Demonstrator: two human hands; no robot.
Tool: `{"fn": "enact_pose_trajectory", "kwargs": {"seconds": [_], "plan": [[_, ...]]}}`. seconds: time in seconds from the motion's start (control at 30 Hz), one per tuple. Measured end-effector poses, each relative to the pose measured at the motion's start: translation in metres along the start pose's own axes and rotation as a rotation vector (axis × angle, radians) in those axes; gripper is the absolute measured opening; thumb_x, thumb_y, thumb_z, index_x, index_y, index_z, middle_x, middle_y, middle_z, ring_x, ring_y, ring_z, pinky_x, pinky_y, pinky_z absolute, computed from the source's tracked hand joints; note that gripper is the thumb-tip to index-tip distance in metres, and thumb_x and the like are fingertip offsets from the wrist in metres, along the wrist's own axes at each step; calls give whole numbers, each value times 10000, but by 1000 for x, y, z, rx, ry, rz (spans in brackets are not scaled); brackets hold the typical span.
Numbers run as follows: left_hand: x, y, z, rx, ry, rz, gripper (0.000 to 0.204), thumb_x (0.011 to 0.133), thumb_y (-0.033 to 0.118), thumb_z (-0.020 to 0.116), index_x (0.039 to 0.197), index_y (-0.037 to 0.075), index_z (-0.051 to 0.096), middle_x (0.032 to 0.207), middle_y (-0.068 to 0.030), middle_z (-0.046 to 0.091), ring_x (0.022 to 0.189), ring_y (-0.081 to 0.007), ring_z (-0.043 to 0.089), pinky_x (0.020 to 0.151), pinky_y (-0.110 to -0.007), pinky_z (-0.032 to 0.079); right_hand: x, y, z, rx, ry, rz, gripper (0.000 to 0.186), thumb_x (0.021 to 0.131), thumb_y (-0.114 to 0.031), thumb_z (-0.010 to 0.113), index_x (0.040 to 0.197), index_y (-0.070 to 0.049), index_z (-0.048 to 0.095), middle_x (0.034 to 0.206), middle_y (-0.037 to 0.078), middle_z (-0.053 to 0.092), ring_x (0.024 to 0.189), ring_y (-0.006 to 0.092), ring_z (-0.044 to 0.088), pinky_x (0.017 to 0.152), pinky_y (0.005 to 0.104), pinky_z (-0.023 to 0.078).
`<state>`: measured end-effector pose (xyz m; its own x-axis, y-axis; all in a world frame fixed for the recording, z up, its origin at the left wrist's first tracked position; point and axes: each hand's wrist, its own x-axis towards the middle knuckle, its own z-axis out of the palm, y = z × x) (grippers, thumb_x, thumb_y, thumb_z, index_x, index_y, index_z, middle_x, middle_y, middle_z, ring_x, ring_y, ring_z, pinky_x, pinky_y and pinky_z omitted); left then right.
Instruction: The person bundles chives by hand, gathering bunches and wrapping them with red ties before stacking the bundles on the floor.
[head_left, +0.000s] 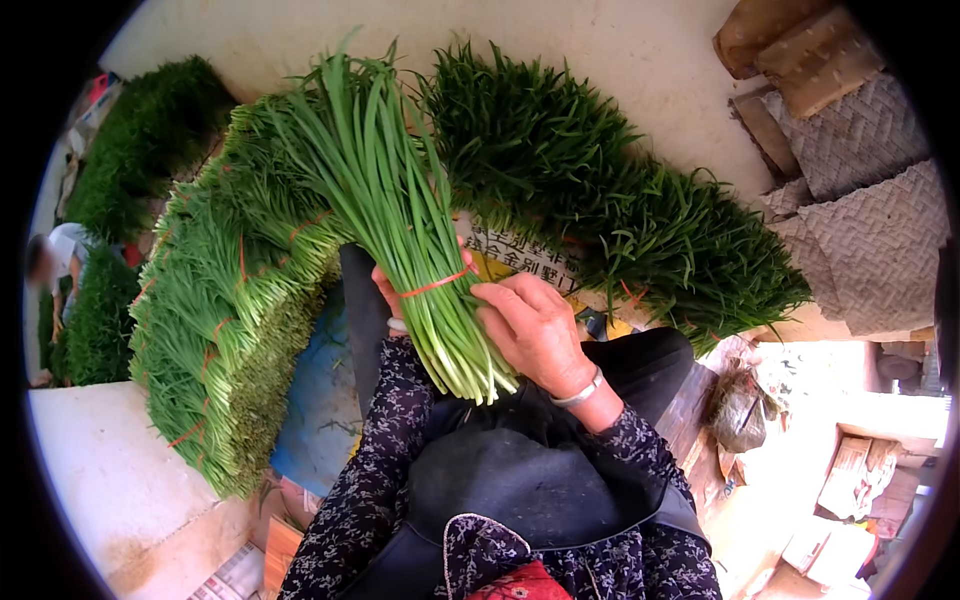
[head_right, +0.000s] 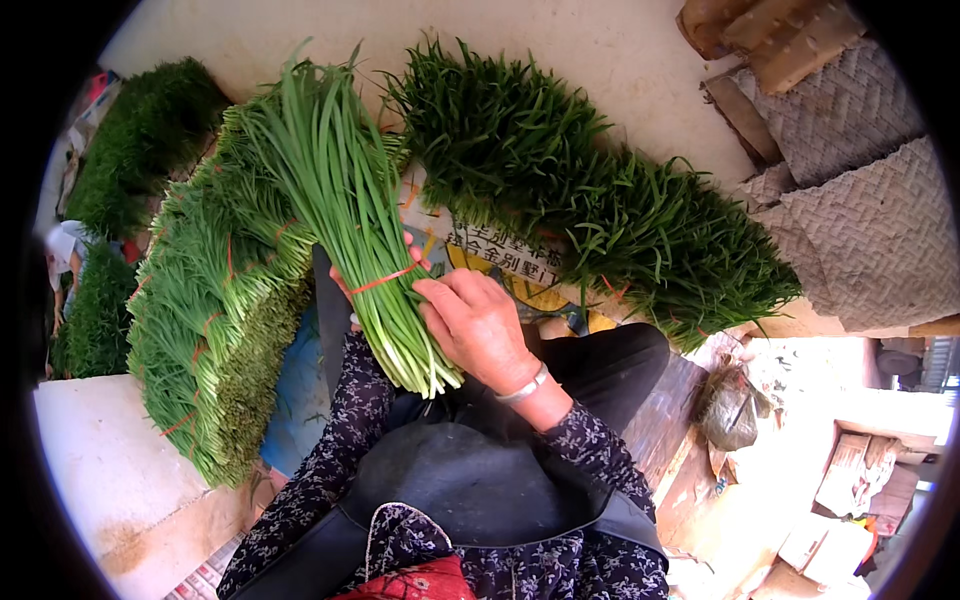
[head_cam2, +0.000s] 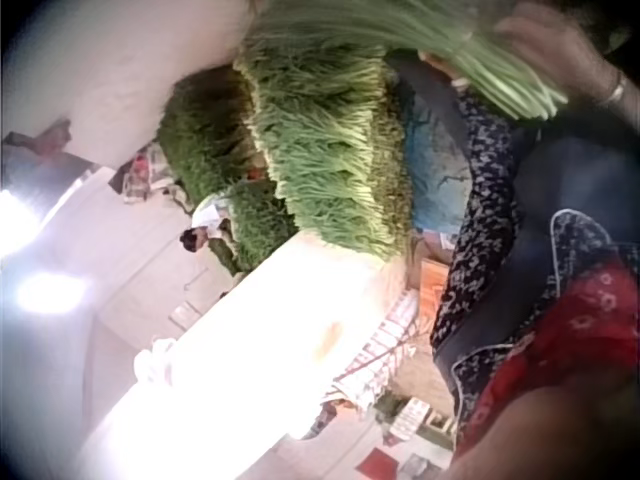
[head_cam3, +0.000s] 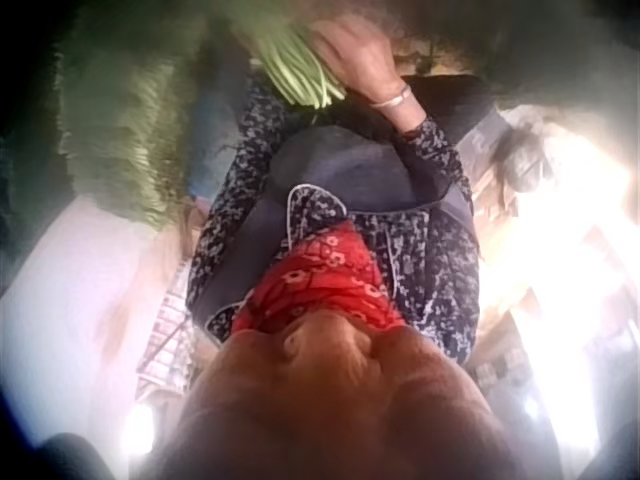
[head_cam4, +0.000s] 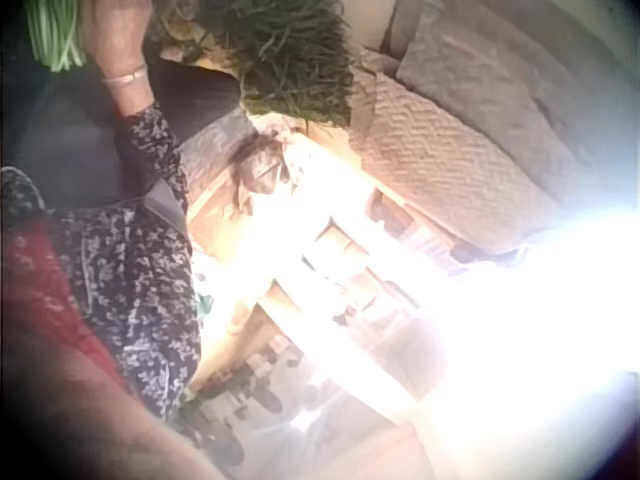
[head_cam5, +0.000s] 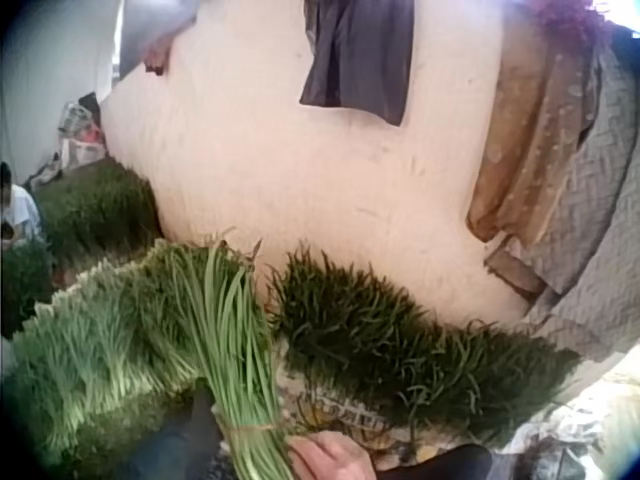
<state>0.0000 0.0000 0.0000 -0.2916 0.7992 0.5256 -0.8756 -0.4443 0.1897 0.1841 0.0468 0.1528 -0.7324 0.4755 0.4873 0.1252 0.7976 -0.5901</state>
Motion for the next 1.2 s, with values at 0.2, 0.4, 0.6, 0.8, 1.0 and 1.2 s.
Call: {"fn": "enact_pose_trajectory", "kwargs": {"seconds": [0.2, 0.4, 0.6, 0.8, 1.0, 1.2], "plan": [[9, -19, 33, -51, 166, 5, 877, 848, 645, 591, 1467, 72, 348, 1359, -286, 462, 1144, -419, 565, 917, -571, 512, -35, 10, -27, 98, -65, 6, 165, 771, 16, 688, 920, -55, 680, 768, 74, 589, 684, 234, 609, 605, 324, 504], [27, 44, 22, 301, 236, 4, 946, 862, 739, 462, 1490, 55, 278, 1410, -272, 416, 1165, -367, 551, 921, -520, 531, -148, 53, -89, 192, -144, 564, 50, 801, -1, 647, 839, -27, 668, 752, 58, 608, 667, 159, 583, 607, 266, 467], [42, 73, 39, 415, 561, 159, 941, 869, 744, 435, 1441, 2, 349, 1330, -247, 525, 1140, -357, 579, 969, -449, 504, -155, 72, -83, -141, -315, 606, 354, 882, -208, 667, 1182, -38, 583, 956, 171, 655, 765, 322, 663, 712, 394, 529], [37, 32, 32, 332, 786, 169, 792, 923, 670, 422, 1327, -4, 519, 1288, -168, 595, 1131, -301, 596, 1010, -437, 469, 11, 28, -17, 250, 323, 296, 568, 823, -147, 528, 1380, -39, 496, 1366, 161, 528, 1281, 326, 460, 1105, 418, 332], [53, 4, 16, 1190, 689, -110, 543, 972, 402, 329, 1249, -5, 558, 1216, -161, 622, 1073, -299, 614, 968, -439, 498, -17, 75, -17, 174, 454, 242, 484, 907, -205, 572, 1359, -50, 497, 1269, 208, 566, 1197, 385, 506, 1041, 450, 384], [39, -7, -62, 735, 994, 77, 590, 889, 428, 572, 1327, 35, 545, 1376, -140, 544, 1255, -323, 521, 1087, -469, 402, -288, 58, -178, -278, 891, 803, 199, 912, -109, 605, 1099, -58, 650, 985, 134, 664, 949, 288, 649, 845, 368, 518]]}}
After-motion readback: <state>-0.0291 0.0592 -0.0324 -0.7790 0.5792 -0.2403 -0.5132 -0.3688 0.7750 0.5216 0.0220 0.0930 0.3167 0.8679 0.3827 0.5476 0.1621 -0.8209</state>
